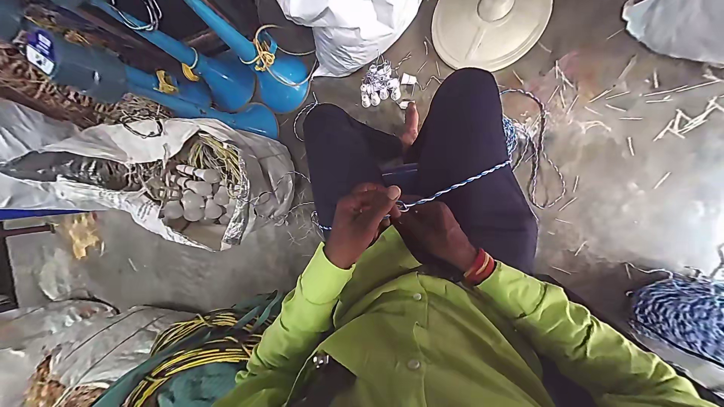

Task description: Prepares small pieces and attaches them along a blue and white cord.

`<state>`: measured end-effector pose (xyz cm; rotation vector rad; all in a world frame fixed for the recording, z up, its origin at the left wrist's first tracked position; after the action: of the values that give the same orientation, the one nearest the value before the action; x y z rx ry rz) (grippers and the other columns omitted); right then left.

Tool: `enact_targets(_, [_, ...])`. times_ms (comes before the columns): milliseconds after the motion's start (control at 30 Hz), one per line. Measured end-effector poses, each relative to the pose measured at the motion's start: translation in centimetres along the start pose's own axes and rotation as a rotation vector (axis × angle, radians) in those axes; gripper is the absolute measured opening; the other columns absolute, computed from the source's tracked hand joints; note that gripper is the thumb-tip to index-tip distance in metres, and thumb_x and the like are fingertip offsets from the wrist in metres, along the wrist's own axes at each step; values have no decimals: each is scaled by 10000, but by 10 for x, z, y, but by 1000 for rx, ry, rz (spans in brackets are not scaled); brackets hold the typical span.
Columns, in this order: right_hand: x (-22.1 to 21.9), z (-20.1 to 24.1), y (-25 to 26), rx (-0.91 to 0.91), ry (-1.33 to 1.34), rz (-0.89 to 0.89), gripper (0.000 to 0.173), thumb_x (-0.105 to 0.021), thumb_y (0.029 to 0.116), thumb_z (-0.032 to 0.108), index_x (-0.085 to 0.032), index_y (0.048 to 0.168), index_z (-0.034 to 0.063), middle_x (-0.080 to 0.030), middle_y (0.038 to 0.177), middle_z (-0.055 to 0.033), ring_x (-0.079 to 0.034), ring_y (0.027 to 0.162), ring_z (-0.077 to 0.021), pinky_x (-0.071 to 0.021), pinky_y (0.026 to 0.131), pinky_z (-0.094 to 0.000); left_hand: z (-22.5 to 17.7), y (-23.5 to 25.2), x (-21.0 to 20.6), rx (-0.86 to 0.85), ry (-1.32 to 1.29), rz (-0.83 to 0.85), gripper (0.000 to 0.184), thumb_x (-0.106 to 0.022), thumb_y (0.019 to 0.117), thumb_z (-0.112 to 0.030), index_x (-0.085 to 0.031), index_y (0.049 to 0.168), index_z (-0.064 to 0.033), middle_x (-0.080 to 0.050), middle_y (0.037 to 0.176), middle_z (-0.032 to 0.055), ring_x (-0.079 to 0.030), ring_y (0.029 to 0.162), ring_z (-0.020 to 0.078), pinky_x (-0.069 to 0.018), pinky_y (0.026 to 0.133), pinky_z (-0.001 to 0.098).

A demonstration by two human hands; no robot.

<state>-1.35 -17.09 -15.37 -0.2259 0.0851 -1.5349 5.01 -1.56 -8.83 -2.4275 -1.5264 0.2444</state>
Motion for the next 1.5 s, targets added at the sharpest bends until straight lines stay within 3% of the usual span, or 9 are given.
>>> enact_targets(100, [3,6,0,-43,-154,-37,186,-704,961,267,-753,895,101,-674,731,24,-609,651,-46,-536,629,-292,1,1,1,-73,37,-25,248,-643,1011,-217,-745,817,-100,-658,1022,22,-591,693,44,-482,525,172])
enact_targets(233, [0,4,-2,79,-258,-34,204,-695,956,232,-755,845,71,-689,750,-31,-646,679,-123,-565,654,-367,-2,-2,3,-143,60,-27,291,-628,1003,-175,-710,738,-87,-641,1018,32,-557,669,45,-459,522,171])
enact_targets(733, [-8,-3,10,-3,-431,11,216,-694,969,265,-788,1065,95,-760,883,-103,-731,787,-297,-576,710,-583,-26,-18,8,-158,-229,-39,319,-592,974,-39,-646,662,-78,-657,1072,40,-554,645,27,-501,559,175])
enact_targets(900, [-8,0,6,121,-458,-11,268,-673,971,320,-775,912,78,-723,828,-81,-704,756,-238,-579,686,-484,-31,-8,15,-183,-190,-40,236,-585,1008,-80,-723,817,-57,-663,1103,39,-524,613,7,-456,522,153])
enact_targets(1067, [-2,23,-13,362,-578,-288,302,-720,945,411,-779,1000,120,-762,962,-30,-730,940,-179,-582,938,-456,-35,-7,16,-242,-67,-48,309,-604,1002,-86,-684,705,-57,-667,1101,53,-567,647,30,-493,546,168])
enact_targets(1167, [7,45,-17,547,-547,-397,217,-749,932,314,-755,965,100,-730,973,-84,-695,931,-202,-583,823,-352,-32,-7,13,-247,-24,-21,295,-599,994,-77,-682,713,-48,-666,1103,64,-588,670,41,-523,573,186])
enact_targets(1267, [10,64,-8,614,-467,-262,127,-695,964,174,-772,1023,92,-714,1079,-92,-661,1055,-202,-549,938,-344,-32,-8,13,-280,41,12,320,-612,994,-128,-677,685,-78,-685,1096,36,-618,718,46,-550,610,207])
enact_targets(1400, [14,67,0,576,-429,-176,167,-662,955,73,-781,1072,70,-749,1123,-76,-693,1101,-187,-559,991,-347,-27,-6,10,-383,83,94,232,-645,1010,-278,-759,821,-203,-702,1132,-60,-638,770,17,-548,634,185])
enact_targets(1500, [17,75,-1,598,-445,-152,156,-712,927,64,-779,1066,47,-759,1081,-97,-707,1068,-222,-558,987,-376,-19,-2,15,-381,67,215,147,-642,1013,-354,-772,1058,-304,-670,1240,-125,-649,866,2,-555,683,182])
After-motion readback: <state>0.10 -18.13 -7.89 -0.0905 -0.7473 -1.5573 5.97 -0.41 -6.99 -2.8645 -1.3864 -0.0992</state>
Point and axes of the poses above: each hand's wrist, its own y-axis towards the middle knuckle, its own x-axis out of the back of the hand, z = x × y, the point moved 3 cm from there along y, towards the middle knuckle
